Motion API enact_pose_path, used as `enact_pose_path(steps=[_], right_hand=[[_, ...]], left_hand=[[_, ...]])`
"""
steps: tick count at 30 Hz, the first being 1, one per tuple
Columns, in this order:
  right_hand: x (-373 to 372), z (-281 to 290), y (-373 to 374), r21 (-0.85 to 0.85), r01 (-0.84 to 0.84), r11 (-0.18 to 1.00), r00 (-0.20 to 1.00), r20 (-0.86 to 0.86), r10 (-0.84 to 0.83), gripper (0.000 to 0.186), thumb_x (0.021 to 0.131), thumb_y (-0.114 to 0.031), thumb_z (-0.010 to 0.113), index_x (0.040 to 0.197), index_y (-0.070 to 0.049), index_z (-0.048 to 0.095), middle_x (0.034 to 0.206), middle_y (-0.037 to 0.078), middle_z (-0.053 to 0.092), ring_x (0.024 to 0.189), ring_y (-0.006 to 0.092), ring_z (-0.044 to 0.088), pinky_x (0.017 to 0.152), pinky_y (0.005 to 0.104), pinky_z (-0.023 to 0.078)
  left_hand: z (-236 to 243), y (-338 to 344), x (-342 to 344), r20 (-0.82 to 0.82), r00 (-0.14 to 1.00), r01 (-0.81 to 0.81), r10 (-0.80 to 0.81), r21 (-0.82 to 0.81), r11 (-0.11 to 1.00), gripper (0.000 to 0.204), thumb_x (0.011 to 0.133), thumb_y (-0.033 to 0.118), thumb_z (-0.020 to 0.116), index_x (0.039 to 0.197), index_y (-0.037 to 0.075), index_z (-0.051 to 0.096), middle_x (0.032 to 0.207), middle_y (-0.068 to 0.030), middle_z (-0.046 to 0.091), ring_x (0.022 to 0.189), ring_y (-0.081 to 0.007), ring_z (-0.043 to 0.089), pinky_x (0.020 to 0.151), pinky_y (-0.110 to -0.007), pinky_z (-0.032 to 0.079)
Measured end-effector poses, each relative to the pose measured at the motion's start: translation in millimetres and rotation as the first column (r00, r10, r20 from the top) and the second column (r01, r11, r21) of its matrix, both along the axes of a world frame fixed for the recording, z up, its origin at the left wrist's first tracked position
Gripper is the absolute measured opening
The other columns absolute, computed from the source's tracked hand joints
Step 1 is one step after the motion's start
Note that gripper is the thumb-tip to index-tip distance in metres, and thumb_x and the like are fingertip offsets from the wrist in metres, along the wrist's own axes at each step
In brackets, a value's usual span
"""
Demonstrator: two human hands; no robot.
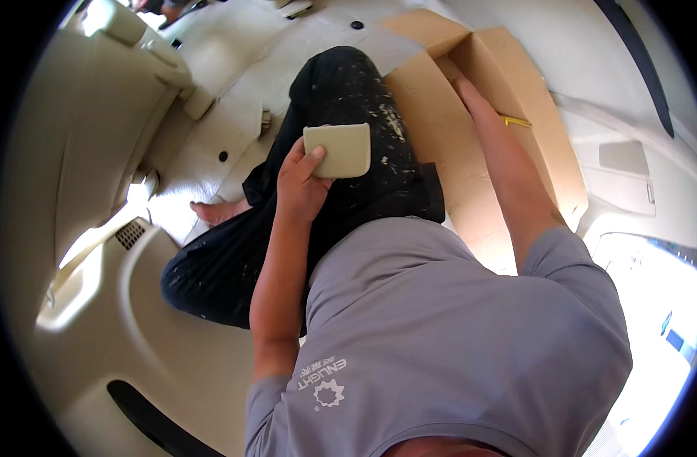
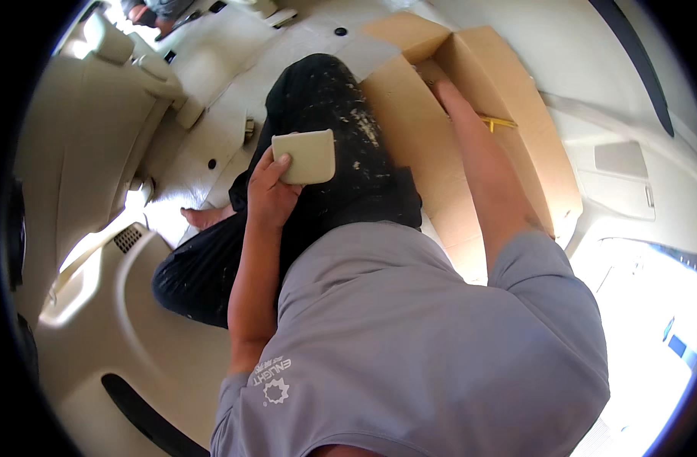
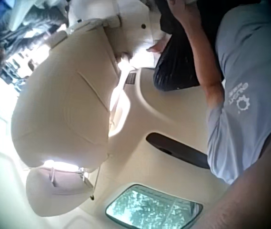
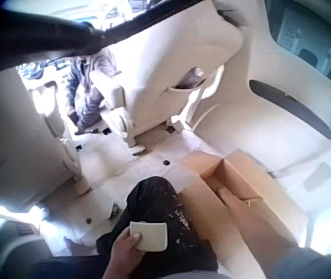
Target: The person is kneeling on the floor of a car's rear passenger area, installing beige plastic trim pieces. They use a cordless power drill to secure the parts to the floor and handle several plastic components from a cardboard box.
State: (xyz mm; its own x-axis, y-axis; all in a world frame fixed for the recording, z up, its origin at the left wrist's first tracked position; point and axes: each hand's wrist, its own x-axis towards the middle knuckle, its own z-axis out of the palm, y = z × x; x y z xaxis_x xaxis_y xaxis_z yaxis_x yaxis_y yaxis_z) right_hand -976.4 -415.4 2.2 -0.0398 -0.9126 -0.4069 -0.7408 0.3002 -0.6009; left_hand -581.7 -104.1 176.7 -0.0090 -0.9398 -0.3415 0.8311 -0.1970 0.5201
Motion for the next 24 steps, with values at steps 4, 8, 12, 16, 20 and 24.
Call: enact_pose_path(steps=[4,8,12,16,20,24], right_hand=[[0.5,23.3,9.2,-0.059,-0.425,0.903,0.797,-0.497,0.343,0.036,0.093,-0.028,0.057,0.095,0.005,0.072,0.105,0.03,0.069,0.099,0.0424,0.069,0.085,0.0502,0.053],[7.1,90.4,42.6,-0.212,-0.145,0.966,0.957,-0.278,0.083,0.04,0.098,-0.03,0.052,0.094,0.006,0.069,0.093,0.027,0.069,0.086,0.0345,0.07,0.08,0.0468,0.056],[17.4,169.4,92.3,0.146,0.423,0.894,0.409,0.85,-0.332,0.035,0.103,-0.027,0.046,0.113,0.004,0.062,0.099,0.017,0.068,0.083,0.0267,0.068,0.075,0.0443,0.06],[71.6,242.6,156.4,0.062,0.24,0.969,0.313,0.94,-0.138,0.032,0.102,-0.023,0.048,0.114,0.003,0.062,0.097,0.012,0.067,0.08,0.0218,0.065,0.073,0.0388,0.058],[120.7,279.3,178.0,-0.405,-0.21,0.89,0.775,0.487,0.404,0.013,0.088,-0.012,0.071,0.087,0.001,0.068,0.081,0.0,0.061,0.069,0.0066,0.053,0.059,0.0244,0.04],[177.2,315.8,192.5,-0.442,-0.551,0.708,0.574,0.415,0.706,0.013,0.082,-0.004,0.078,0.089,0.0,0.068,0.081,-0.002,0.059,0.069,0.0037,0.049,0.058,0.023,0.036]], left_hand=[[-13.2,9.2,12.6,0.001,1.0,-0.024,0.024,-0.044,0.999,0.032,0.099,0.013,0.058,0.129,0.001,0.055,0.122,-0.0131,0.064,0.111,-0.0253,0.065,0.097,-0.041,0.054],[-34.4,17.0,19.3,-0.127,0.991,-0.053,0.042,-0.083,0.995,0.031,0.101,0.024,0.058,0.124,0.003,0.056,0.116,-0.0142,0.066,0.108,-0.0294,0.066,0.094,-0.044,0.054],[-26.3,14.9,14.3,-0.294,0.953,0.021,-0.078,-0.195,0.981,0.049,0.104,0.049,0.047,0.118,0.004,0.057,0.104,-0.0177,0.067,0.097,-0.0381,0.068,0.083,-0.048,0.057],[-23.8,5.9,6.0,-0.273,0.952,0.05,-0.138,-0.306,0.951,0.057,0.102,0.052,0.05,0.12,-0.002,0.059,0.103,-0.0235,0.068,0.081,-0.0364,0.072,0.073,-0.045,0.062],[32.9,-4.4,-0.6,0.071,0.976,0.218,-0.207,-0.316,0.923,0.07,0.099,0.055,0.053,0.136,-0.004,0.053,0.119,-0.03,0.065,0.079,-0.0313,0.074,0.072,-0.037,0.062],[68.8,8.3,6.2,0.135,0.979,0.174,-0.151,-0.174,0.969,0.059,0.101,0.045,0.057,0.128,-0.007,0.058,0.115,-0.0224,0.069,0.088,-0.0206,0.072,0.077,-0.033,0.06]])
